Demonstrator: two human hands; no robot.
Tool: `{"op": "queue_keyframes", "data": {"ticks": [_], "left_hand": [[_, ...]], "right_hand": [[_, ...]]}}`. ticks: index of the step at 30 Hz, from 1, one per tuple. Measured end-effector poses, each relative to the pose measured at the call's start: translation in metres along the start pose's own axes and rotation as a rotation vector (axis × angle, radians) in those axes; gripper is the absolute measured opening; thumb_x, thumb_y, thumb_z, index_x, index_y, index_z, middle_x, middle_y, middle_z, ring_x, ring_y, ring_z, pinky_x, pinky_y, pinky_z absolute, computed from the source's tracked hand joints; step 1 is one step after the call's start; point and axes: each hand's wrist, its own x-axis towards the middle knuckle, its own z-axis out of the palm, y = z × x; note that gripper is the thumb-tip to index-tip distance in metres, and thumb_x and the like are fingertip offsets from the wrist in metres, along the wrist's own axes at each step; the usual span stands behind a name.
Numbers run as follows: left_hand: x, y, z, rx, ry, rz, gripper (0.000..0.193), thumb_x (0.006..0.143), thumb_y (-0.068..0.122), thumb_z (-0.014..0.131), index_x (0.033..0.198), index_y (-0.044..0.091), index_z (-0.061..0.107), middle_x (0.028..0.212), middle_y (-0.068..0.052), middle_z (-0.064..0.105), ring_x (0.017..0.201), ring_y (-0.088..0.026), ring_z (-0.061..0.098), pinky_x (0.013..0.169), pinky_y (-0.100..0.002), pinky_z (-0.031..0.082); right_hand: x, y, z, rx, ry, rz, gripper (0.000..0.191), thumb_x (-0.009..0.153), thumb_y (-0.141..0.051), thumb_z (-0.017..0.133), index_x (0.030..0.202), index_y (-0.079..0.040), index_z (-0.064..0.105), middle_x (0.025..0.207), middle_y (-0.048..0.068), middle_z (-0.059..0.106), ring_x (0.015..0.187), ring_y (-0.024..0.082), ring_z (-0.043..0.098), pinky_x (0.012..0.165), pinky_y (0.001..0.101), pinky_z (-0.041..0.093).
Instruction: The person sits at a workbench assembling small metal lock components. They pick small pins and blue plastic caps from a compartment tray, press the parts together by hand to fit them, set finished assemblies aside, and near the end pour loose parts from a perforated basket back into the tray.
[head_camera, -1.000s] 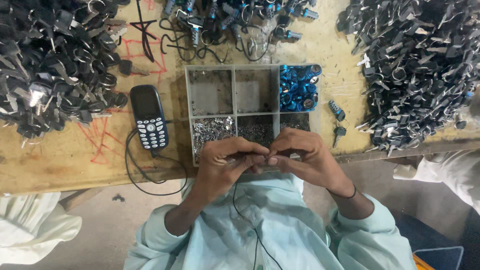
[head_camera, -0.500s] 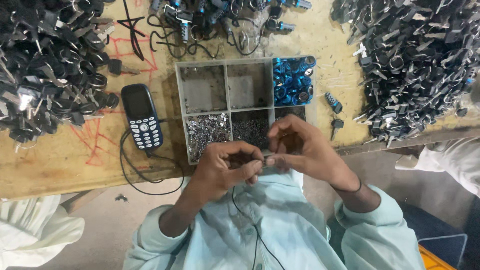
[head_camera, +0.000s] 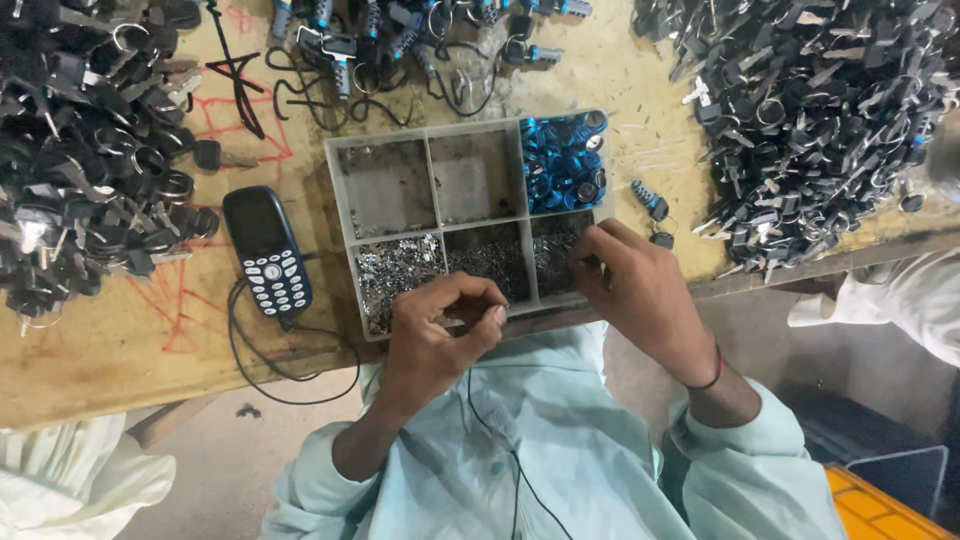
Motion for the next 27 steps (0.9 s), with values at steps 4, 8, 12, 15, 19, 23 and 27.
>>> {"op": "queue_keyframes", "data": {"ticks": [4,8,12,15,19,23,27], "left_hand": [[-0.003,0.005,0.004,0.053,0.02,0.075,0.009,0.088,0.006,0.075,0.096,0.003,0.072,0.083,-0.002,0.074,0.076,-0.007,0.073,0.07,-0.023,0.06],[-0.003,0.01,0.008,0.105,0.036,0.168,0.009,0.089,0.007,0.074,0.097,0.004,0.071,0.084,-0.003,0.073,0.076,-0.009,0.074,0.072,-0.024,0.06],[-0.004,0.009,0.012,0.154,0.067,0.215,0.009,0.09,0.007,0.076,0.098,0.005,0.072,0.084,-0.004,0.073,0.074,-0.01,0.073,0.07,-0.026,0.057],[-0.005,0.004,0.018,0.122,0.071,0.156,0.008,0.094,0.01,0.075,0.099,0.004,0.073,0.086,-0.003,0.074,0.074,-0.009,0.071,0.069,-0.025,0.057],[-0.005,-0.006,0.028,-0.375,-0.018,-0.083,0.016,0.101,0.013,0.068,0.11,-0.001,0.069,0.093,-0.005,0.072,0.082,-0.009,0.068,0.073,-0.025,0.057],[-0.006,-0.012,0.028,-0.581,-0.067,-0.164,0.021,0.101,0.013,0.065,0.113,-0.004,0.065,0.096,-0.006,0.073,0.087,-0.01,0.071,0.079,-0.028,0.062],[-0.009,-0.015,0.027,-0.654,-0.106,-0.112,0.023,0.103,0.015,0.064,0.114,-0.005,0.064,0.095,-0.008,0.073,0.088,-0.012,0.071,0.08,-0.031,0.064]], "right_hand": [[-0.005,0.001,0.0,0.17,0.05,0.041,0.016,0.084,0.003,0.075,0.098,-0.005,0.072,0.1,0.008,0.067,0.074,0.022,0.069,0.065,0.0327,0.055],[-0.009,0.011,0.004,0.243,0.076,0.02,0.017,0.083,0.003,0.076,0.097,-0.004,0.071,0.109,0.01,0.065,0.078,0.015,0.069,0.064,0.0258,0.056],[-0.01,0.018,0.009,0.526,0.099,0.04,0.015,0.087,0.004,0.074,0.099,-0.001,0.065,0.112,0.011,0.062,0.089,0.013,0.066,0.068,0.0243,0.055],[-0.015,0.011,0.019,1.002,0.019,0.112,0.015,0.087,0.004,0.073,0.099,-0.001,0.065,0.112,0.01,0.062,0.084,0.01,0.064,0.066,0.0236,0.054],[-0.028,-0.009,0.038,0.523,0.179,-0.107,0.02,0.085,0.002,0.079,0.099,-0.002,0.064,0.112,0.008,0.062,0.085,0.009,0.069,0.07,0.023,0.058],[-0.035,-0.015,0.043,0.661,0.158,-0.077,0.017,0.088,0.004,0.076,0.101,0.0,0.066,0.11,0.008,0.063,0.083,0.011,0.067,0.069,0.0233,0.057],[-0.035,-0.018,0.047,1.1,0.19,0.081,0.011,0.096,0.001,0.07,0.106,0.001,0.065,0.11,0.008,0.061,0.079,0.009,0.067,0.065,0.022,0.058]]}}
